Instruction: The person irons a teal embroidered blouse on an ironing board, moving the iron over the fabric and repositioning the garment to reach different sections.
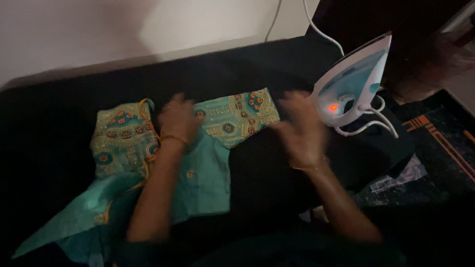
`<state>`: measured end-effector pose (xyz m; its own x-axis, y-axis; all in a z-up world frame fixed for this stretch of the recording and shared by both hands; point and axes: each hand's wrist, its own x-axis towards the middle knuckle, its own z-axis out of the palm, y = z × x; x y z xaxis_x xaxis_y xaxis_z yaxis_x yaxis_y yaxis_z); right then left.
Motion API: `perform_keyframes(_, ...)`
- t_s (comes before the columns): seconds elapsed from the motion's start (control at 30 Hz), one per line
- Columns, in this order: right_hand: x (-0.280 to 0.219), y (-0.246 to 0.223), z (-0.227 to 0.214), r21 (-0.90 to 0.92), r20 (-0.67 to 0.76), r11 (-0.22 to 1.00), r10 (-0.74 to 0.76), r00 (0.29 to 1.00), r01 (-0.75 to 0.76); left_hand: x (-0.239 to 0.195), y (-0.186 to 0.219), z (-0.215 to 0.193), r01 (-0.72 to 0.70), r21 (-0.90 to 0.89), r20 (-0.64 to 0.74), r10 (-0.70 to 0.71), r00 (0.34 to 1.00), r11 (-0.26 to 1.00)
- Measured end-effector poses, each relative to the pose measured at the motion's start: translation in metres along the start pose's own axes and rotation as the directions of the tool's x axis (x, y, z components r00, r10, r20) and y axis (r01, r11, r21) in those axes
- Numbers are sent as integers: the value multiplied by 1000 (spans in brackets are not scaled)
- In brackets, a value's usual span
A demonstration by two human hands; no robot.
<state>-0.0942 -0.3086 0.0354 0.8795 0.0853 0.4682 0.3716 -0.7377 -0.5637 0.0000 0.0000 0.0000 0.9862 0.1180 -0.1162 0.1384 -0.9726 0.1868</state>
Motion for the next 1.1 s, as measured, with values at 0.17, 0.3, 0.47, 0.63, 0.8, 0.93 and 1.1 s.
perform_keyframes(0.17,-41,89,-27,-249,-774,968,-173,609,-42,13,-21,46,64,-171,-274,-110,955,983)
perform_keyframes(0.3,-10,182,-13,460,-552,885,349,757,-73,11,-24,47,26,-168,-302,-77,950,985)
perform_keyframes(0.47,27,199,-2,419,-596,873,472,650,-250,3,-35,21,143,-310,-235,-222,946,940)
perform_keyframes(0.63,71,104,-57,131,-370,923,385,845,-363,1,-32,14,97,-264,-273,-171,947,960)
perform_keyframes(0.8,126,7,-50,-488,352,856,370,860,-168,-2,-37,4,213,-596,-65,-311,948,774)
perform_keyframes(0.93,129,-39,11,-522,605,841,247,757,143,-1,-40,0,188,-574,-110,-302,947,797)
perform_keyframes(1.1,137,-84,67,-538,556,831,226,800,139,18,-41,10,285,-506,-70,-368,927,814)
